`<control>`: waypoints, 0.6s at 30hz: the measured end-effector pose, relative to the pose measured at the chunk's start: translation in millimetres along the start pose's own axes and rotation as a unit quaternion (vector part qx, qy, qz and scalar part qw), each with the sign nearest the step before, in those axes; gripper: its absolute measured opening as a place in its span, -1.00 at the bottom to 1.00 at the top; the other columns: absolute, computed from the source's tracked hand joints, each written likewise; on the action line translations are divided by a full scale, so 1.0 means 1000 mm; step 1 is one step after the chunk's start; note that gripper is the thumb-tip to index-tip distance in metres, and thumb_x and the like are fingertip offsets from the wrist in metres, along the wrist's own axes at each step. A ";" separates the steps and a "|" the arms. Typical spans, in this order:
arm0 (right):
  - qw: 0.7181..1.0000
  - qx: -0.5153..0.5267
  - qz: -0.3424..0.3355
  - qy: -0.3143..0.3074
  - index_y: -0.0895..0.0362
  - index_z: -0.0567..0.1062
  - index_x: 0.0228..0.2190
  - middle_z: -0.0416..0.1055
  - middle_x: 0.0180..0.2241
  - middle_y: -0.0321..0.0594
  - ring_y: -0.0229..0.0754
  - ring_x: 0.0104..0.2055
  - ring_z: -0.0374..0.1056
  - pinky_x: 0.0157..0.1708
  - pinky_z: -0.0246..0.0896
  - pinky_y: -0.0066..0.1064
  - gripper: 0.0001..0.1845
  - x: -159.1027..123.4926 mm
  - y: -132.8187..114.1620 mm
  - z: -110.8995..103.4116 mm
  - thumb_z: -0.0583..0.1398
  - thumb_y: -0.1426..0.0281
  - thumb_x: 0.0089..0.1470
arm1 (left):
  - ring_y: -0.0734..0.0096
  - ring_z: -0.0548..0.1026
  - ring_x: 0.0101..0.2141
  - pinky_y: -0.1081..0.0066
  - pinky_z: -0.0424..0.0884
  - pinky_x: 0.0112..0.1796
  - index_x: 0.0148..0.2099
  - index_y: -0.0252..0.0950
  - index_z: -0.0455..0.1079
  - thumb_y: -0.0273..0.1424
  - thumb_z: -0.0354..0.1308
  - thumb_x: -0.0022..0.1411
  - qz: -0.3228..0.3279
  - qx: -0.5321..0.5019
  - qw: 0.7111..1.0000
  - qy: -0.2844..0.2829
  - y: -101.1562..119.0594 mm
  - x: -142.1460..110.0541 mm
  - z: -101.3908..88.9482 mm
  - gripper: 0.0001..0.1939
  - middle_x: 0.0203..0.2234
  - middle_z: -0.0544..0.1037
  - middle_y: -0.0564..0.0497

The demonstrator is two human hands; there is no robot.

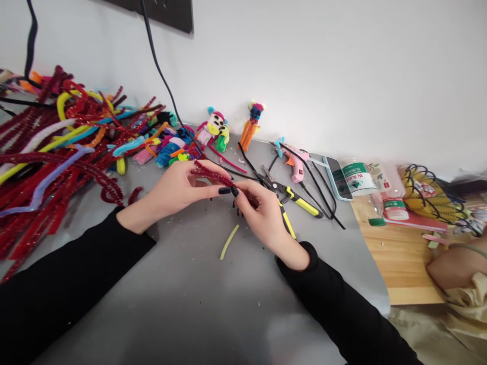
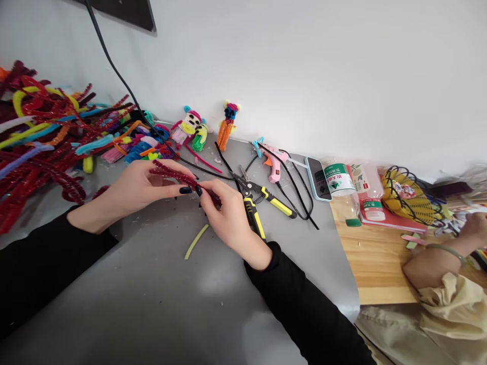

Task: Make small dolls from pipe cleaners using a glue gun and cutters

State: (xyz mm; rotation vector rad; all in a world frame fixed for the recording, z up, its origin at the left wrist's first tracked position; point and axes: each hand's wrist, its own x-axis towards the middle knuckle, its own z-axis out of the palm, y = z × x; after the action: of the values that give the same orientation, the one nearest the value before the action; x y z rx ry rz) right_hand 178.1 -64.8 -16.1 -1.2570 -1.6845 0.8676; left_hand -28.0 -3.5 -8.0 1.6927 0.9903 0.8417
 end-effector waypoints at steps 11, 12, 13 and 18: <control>0.986 -0.033 -0.143 0.076 0.10 0.54 -0.21 0.39 -0.44 -0.32 -0.30 -0.47 0.25 -0.49 0.14 -0.44 -0.83 -0.009 -0.011 0.002 0.13 0.43 0.36 | 0.12 0.65 -0.06 0.19 0.57 0.02 0.01 -0.24 0.53 -0.36 0.12 0.36 0.099 0.241 0.959 0.112 0.001 0.033 0.004 -0.76 -0.03 0.70 -0.12; 0.983 -0.035 -0.161 0.084 0.10 0.53 -0.20 0.38 -0.44 -0.32 -0.30 -0.48 0.24 -0.49 0.13 -0.44 -0.83 -0.010 -0.011 0.002 0.12 0.43 0.37 | 0.08 0.64 -0.03 0.16 0.54 0.06 0.03 -0.25 0.52 -0.39 0.13 0.37 0.093 0.274 0.948 0.130 0.009 0.044 0.010 -0.75 -0.02 0.69 -0.15; 0.980 -0.038 -0.174 0.092 0.10 0.53 -0.19 0.37 -0.45 -0.33 -0.30 -0.49 0.23 -0.50 0.12 -0.43 -0.83 -0.010 -0.012 0.002 0.12 0.43 0.37 | 0.02 0.62 0.02 0.12 0.51 0.11 0.06 -0.29 0.50 -0.41 0.16 0.36 0.076 0.312 0.938 0.131 0.016 0.057 0.017 -0.74 -0.02 0.68 -0.19; 0.976 -0.062 -0.168 0.124 0.08 0.53 -0.19 0.39 -0.44 -0.30 -0.28 -0.50 0.22 -0.48 0.13 -0.39 -0.81 -0.008 -0.009 -0.003 0.10 0.37 0.38 | -0.34 0.50 0.19 -0.04 0.34 0.22 0.22 -0.53 0.37 -0.28 0.33 0.35 0.001 0.403 0.903 0.146 0.039 0.114 0.058 -0.47 0.03 0.61 -0.44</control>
State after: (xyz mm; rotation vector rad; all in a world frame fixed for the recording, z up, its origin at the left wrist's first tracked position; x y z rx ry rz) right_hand 178.4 -75.1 -9.1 -1.0678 -1.6998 0.3920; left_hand 80.6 68.3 22.3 2.2879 1.7071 0.7402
